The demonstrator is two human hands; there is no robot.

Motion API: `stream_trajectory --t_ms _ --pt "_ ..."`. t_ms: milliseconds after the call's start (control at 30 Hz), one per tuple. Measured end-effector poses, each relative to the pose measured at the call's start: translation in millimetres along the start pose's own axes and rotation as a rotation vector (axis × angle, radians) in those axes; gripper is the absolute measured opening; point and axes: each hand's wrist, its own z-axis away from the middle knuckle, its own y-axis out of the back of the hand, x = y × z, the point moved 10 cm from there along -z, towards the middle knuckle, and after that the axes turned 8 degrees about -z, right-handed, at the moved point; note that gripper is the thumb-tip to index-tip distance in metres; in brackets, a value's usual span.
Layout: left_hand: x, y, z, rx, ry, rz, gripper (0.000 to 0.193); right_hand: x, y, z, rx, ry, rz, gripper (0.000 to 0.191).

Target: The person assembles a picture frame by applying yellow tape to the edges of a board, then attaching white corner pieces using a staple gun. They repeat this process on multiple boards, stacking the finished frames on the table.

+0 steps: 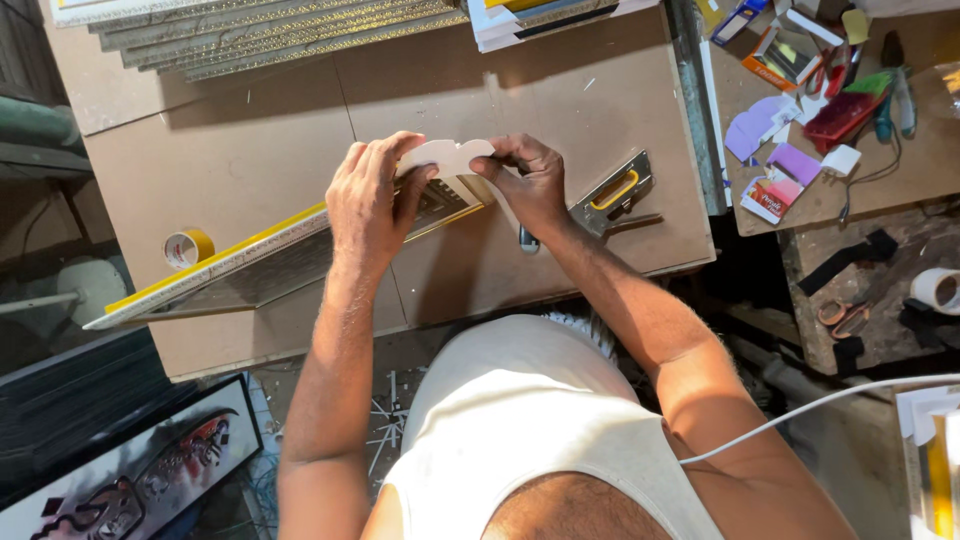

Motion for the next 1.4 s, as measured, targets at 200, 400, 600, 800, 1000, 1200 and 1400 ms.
stream_trajectory --t_ms 200,400,600,800,1000,1200,1400 --pt "-8 -2 1 0.066 -0.019 -0.020 0.038 14 -1 -1 0.038 0.023 -0.051 0.016" --pt "-27 -12 2 -0.070 0.192 0.073 0.019 -18 -20 1 0.136 0.068 0.076 0.025" --pt "-9 2 -1 -0.060 -0.059 -0.014 0.026 -103 -73 31 0.150 0.603 0.790 0.024" --pt "-10 -2 33 -0.057 -0.027 0.022 0.036 -96 -94 6 -0.270 0.289 0.458 0.021" --pt "-27 33 72 0.061 -0.062 0.034 0.040 -94 -128 35 -0.528 0.369 0.603 0.010" --pt "-120 90 184 -0.030 0.232 -0.308 0.056 -75 -133 71 -0.503 0.383 0.609 0.019" --pt "-118 49 289 -0.066 0.364 -0.175 0.030 -26 -132 116 -0.728 0.571 1.007 0.019"
